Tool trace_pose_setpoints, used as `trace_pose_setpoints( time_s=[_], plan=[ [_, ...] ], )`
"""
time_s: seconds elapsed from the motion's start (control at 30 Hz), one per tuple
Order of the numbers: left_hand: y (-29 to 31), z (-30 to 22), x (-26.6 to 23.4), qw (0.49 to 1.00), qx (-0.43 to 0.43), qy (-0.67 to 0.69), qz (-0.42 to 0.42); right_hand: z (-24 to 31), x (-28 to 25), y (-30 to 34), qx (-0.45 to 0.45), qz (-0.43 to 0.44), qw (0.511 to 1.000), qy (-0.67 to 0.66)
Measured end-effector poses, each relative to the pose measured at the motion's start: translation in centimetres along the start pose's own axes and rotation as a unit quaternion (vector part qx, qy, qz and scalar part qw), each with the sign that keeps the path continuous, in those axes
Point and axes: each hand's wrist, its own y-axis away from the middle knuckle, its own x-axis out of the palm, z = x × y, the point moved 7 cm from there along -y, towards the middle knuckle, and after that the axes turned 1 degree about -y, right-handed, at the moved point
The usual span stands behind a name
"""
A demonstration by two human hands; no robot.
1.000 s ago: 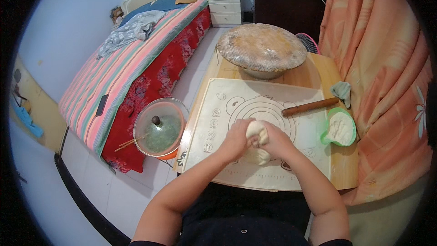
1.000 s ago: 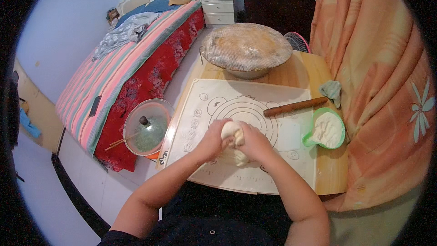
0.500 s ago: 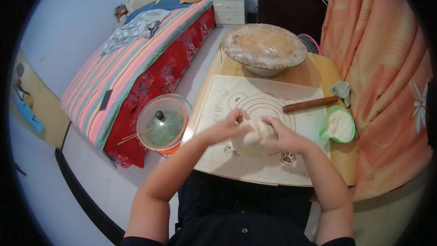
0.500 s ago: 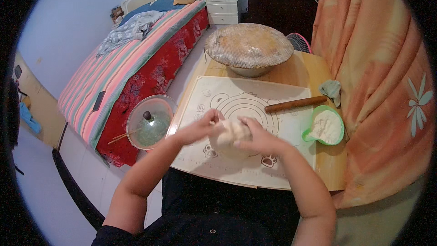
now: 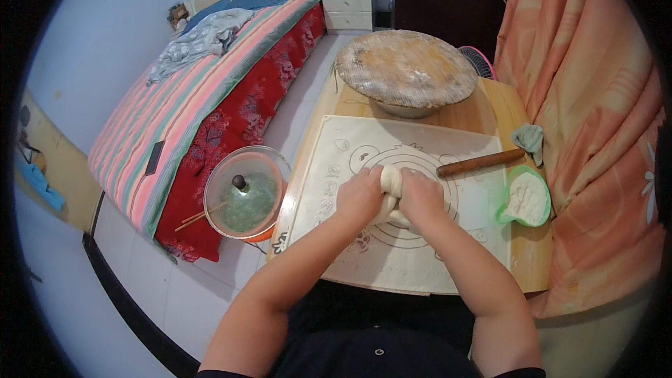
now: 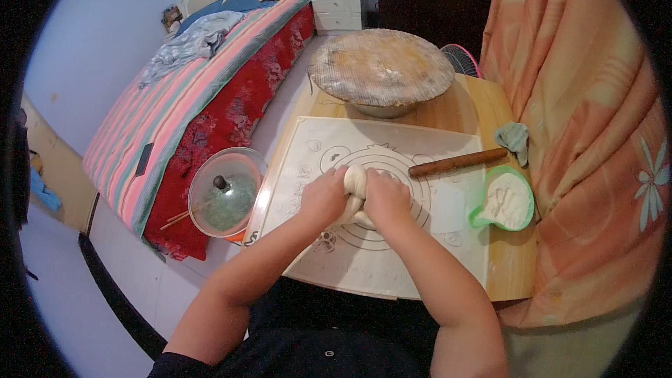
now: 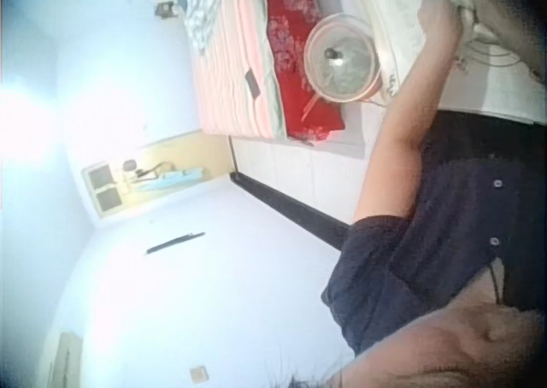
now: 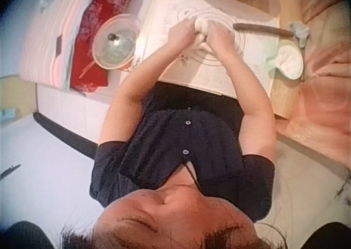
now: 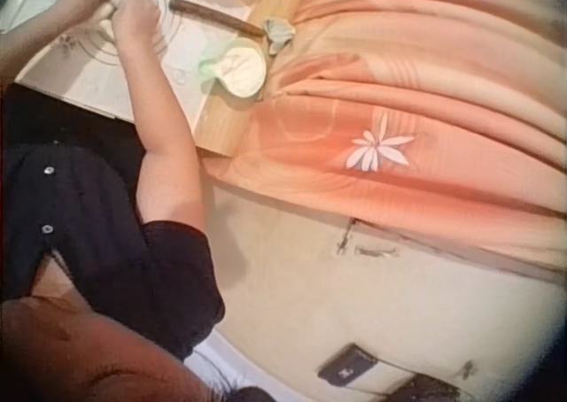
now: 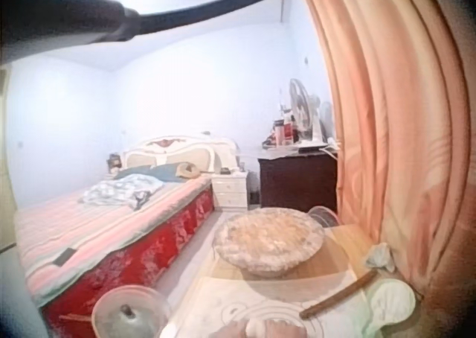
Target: The person kneads a ball of dough on a silicone mat, then uses a scraper to cut a portion off and places it into a metal bowl. They continue to knead the remaining dough, eventually rolling it into a long rope and shaping it into a square outline on the mat.
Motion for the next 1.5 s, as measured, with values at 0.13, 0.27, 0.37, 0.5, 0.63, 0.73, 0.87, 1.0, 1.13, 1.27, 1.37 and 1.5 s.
trace_pose_setpoints(
  time_s=[0.13, 0.27, 0.37, 0.5, 0.63, 0.73, 0.87, 1.0, 1.13, 1.27, 1.37, 1.5],
  plan=[
    [-1.4, 0.5, 0.4, 0.997, 0.050, 0.056, 0.015, -1.8, 1.6, -1.7, -0.046, 0.092, 0.981, -0.168],
    [2.2, 0.3, -1.8, 0.906, 0.106, 0.347, 0.216, -1.3, -1.9, 3.1, -0.099, 0.218, 0.912, -0.333],
    [7.7, -2.5, -2.3, 0.961, 0.267, 0.075, 0.016, 0.3, -1.8, 7.9, -0.136, 0.114, 0.975, -0.135],
    [9.2, -3.6, -1.5, 0.949, 0.284, -0.116, -0.068, 1.6, -0.1, 10.2, -0.190, 0.062, 0.980, -0.022],
    [5.5, -1.7, -0.5, 0.975, 0.198, -0.100, -0.028, 0.9, -0.2, 6.2, -0.127, 0.044, 0.990, -0.045],
    [1.9, -0.8, -0.5, 0.992, 0.095, -0.071, 0.033, 0.8, -1.1, 1.9, -0.006, 0.132, 0.991, -0.034],
    [-0.7, 0.9, -0.2, 0.988, -0.011, 0.125, 0.085, -1.5, -1.7, -1.8, -0.011, 0.062, 0.991, -0.116],
    [1.3, 0.0, 1.5, 0.767, -0.087, 0.617, 0.154, -4.7, -3.8, -1.9, 0.047, 0.114, 0.793, -0.597],
    [3.7, -1.5, 4.0, 0.780, -0.039, 0.608, 0.147, -3.7, -0.9, -0.5, 0.055, 0.185, 0.744, -0.640],
    [5.2, -3.5, 1.5, 0.771, 0.036, 0.599, 0.212, -4.3, 0.4, 1.7, 0.100, 0.178, 0.669, -0.714],
    [5.6, -2.2, -0.6, 0.727, 0.017, 0.678, 0.106, -2.6, -1.0, 2.9, 0.035, 0.168, 0.645, -0.745],
    [5.5, -3.4, -2.4, 0.918, 0.156, 0.342, 0.124, 0.7, -2.9, 6.1, -0.179, 0.125, 0.858, -0.465]
  ],
)
